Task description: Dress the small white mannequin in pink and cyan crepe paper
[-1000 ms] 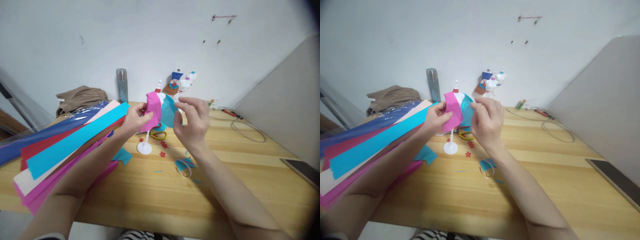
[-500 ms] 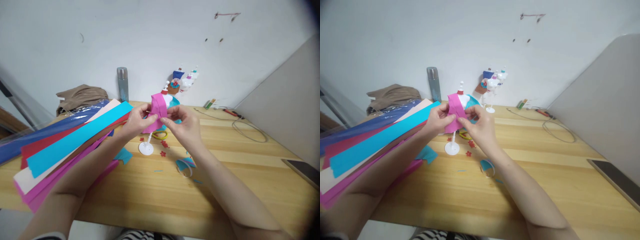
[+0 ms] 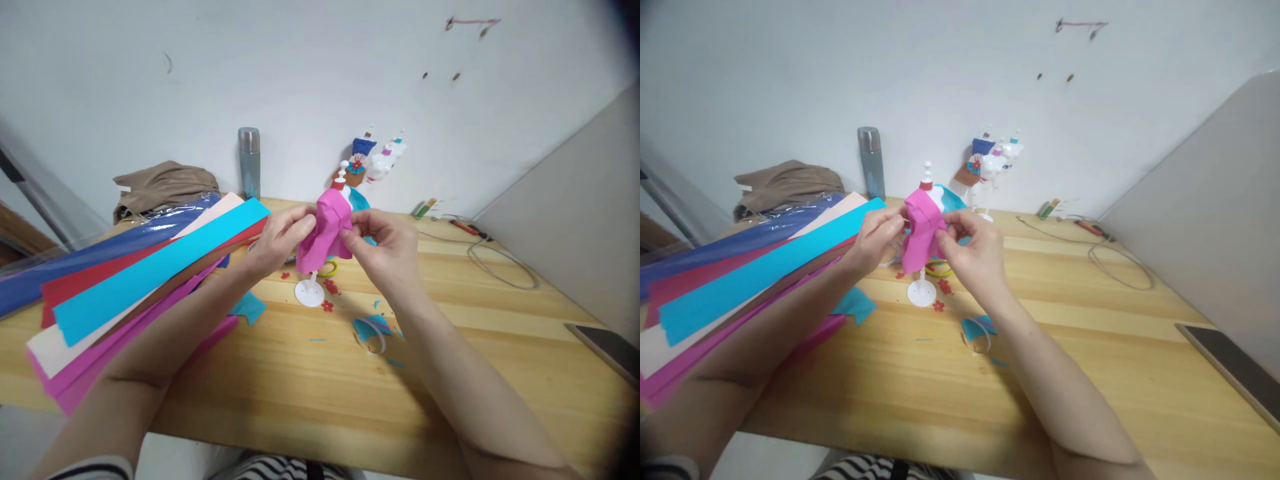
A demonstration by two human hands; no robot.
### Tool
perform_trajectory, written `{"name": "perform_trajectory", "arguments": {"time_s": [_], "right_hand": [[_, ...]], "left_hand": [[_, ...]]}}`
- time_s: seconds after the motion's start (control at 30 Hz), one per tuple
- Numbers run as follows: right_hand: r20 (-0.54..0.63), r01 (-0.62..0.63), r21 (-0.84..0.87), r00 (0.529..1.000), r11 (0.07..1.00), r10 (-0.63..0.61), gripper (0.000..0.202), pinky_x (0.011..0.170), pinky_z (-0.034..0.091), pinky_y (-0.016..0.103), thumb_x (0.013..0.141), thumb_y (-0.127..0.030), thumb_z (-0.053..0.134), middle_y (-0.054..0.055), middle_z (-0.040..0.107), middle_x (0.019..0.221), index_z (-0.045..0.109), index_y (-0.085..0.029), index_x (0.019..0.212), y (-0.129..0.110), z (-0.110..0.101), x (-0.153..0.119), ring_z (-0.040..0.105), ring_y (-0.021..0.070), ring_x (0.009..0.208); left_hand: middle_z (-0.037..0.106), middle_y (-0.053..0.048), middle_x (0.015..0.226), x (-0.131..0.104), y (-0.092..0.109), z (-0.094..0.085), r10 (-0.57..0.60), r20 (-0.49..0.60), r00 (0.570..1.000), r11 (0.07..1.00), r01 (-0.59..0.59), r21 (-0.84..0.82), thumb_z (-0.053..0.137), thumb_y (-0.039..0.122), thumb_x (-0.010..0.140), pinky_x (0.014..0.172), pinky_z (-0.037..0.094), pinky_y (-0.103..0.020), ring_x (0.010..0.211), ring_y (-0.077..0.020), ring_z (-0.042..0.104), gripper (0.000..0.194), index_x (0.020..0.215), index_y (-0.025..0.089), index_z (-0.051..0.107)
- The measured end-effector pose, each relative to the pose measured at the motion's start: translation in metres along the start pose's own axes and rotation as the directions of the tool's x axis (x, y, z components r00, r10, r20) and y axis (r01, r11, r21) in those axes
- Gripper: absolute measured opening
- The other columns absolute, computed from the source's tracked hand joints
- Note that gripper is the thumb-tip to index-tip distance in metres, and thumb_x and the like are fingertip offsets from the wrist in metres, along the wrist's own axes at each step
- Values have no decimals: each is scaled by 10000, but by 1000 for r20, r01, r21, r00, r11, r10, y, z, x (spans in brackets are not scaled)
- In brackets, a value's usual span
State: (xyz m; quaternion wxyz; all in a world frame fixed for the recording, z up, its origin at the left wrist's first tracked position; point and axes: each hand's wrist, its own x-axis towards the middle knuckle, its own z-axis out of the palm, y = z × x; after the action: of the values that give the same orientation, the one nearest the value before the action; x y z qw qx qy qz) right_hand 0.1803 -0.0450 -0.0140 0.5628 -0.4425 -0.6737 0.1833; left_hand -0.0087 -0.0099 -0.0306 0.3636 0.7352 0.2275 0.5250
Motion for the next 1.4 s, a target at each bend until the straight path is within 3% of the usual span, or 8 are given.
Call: {"name": "perform_trajectory", "arguments": {"time_s": [0.17,0.3,0.67,0.97,1.4], "right_hand": [[-46,48,-67,998,997,-51,60,632,486,369,753,-307,667,-10,621,601,681,-257,722,-1,-2,0,570,187,604],[-1,58,-76,998,995,-59,62,706,537,406,750,-312,714,9,698,694,706,-251,755,1,-4,1,632,206,658],[65,-52,24,997,998,50,71,586,449,334,725,-276,725,-17,597,612,705,-224,769,2,-9,4,519,155,568],[73,-46,5,996,999,45,165,604,481,337,710,-324,766,-25,596,629,628,-239,741,3,-9,6,539,157,587],[76,-91,83,994,992,85,215,618,503,373,683,-370,809,1,634,679,634,-256,733,9,-7,8,555,182,626]], "left_hand": [[757,-41,891,2,0,2,22,-4,1000,999,-22,32,575,246,834,818,569,-324,866,-198,704,194,910,175,740],[797,-73,959,3,-2,7,62,-26,998,997,-61,55,639,226,790,880,591,-330,917,-210,743,191,934,162,747],[796,-98,1077,3,-9,4,101,38,994,994,-102,37,602,179,816,906,605,-331,1000,-214,747,260,1025,147,754],[792,-123,1125,2,-11,2,162,84,983,986,-164,21,721,341,867,935,610,-354,1051,-242,748,295,1090,150,749],[799,-115,1118,5,-13,2,171,78,982,984,-175,39,635,377,968,980,578,-345,1091,-232,740,267,998,161,789]]}}
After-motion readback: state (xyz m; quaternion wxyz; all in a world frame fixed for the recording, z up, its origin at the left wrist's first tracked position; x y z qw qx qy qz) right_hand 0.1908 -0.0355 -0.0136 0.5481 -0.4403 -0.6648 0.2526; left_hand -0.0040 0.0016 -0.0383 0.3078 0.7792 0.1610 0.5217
